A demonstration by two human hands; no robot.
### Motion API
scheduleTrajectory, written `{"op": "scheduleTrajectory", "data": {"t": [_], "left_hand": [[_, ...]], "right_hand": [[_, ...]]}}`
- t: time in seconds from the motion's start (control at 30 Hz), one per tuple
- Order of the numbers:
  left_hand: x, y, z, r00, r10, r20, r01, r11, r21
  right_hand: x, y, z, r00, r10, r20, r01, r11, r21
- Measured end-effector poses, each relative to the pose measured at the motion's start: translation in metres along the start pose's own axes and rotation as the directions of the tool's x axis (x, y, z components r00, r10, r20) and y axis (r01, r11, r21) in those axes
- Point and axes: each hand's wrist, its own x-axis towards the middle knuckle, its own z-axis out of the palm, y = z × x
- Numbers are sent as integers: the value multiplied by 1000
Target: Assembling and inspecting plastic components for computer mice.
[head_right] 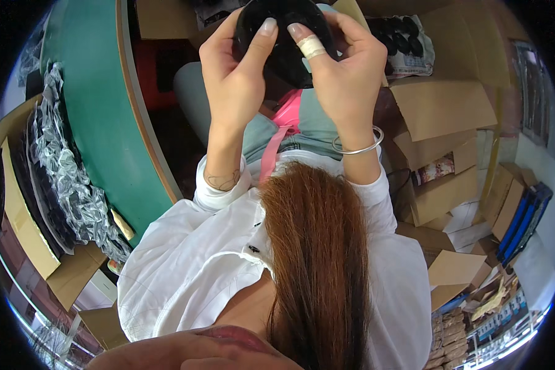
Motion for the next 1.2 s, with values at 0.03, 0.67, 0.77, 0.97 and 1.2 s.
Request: {"op": "scheduleTrajectory", "data": {"t": [0.03,0.67,0.77,0.97,1.2], "left_hand": [[-1,2,-1,1000,-5,10,5,1000,-7],[-9,7,28,998,38,43,-36,998,-42],[-9,5,29,968,245,46,-248,965,82],[-14,8,30,945,326,3,-318,919,232],[-16,3,31,927,374,-30,-350,890,293]], "right_hand": [[0,-1,0,1000,6,8,-6,1000,22],[0,13,-7,983,-173,57,158,966,207],[-1,14,-6,974,-220,53,204,955,215],[-3,12,-7,970,-216,110,196,966,170],[0,14,-8,973,-207,107,187,968,168]]}}
